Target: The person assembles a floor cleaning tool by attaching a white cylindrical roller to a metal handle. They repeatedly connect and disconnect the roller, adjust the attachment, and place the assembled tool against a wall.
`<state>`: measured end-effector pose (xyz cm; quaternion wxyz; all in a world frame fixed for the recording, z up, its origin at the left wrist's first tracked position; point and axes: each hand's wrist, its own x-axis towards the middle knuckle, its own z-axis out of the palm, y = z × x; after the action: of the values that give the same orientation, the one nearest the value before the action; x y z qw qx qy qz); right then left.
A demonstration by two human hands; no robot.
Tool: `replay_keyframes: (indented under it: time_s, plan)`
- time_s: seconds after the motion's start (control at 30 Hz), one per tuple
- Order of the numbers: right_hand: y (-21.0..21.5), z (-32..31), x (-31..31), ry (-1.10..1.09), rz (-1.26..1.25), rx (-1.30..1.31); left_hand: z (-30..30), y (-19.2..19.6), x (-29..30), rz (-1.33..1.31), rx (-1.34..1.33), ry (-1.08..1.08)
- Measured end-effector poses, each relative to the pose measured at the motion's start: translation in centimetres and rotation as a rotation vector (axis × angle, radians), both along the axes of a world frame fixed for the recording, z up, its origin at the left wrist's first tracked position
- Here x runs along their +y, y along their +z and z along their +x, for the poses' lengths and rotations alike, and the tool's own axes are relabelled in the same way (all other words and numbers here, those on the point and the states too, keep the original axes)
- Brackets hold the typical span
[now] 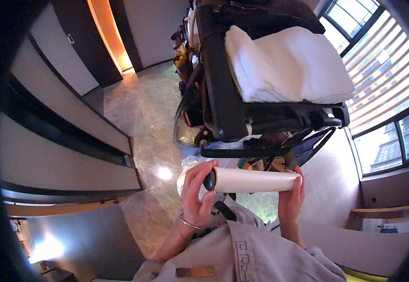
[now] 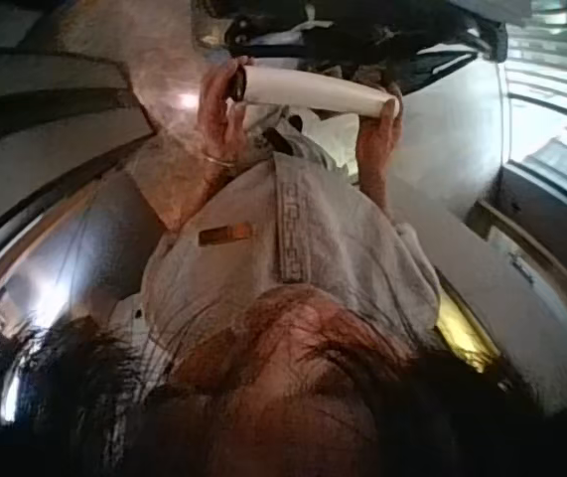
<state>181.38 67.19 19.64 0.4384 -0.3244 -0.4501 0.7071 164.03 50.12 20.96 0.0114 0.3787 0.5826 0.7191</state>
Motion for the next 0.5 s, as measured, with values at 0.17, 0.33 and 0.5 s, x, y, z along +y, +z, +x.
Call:
replay_keyframes:
  time_s: [0.17, 0.33, 0.5]
  plan:
    - [0.7, -0.3, 1.9, 0.012, -0.011, 0.062, 1.0, 1.2, 0.6, -0.072, -0.082, -0.057]
    - [-0.6, -0.4, 1.9, 0.059, -0.13, 0.097, 2.3, 2.8, 1.5, -0.11, 0.06, 0.055]
    - [-3.6, 1.4, 2.3, 0.159, -0.299, 0.076, 3.3, 1.9, 2.7, -0.105, 0.173, -0.039]
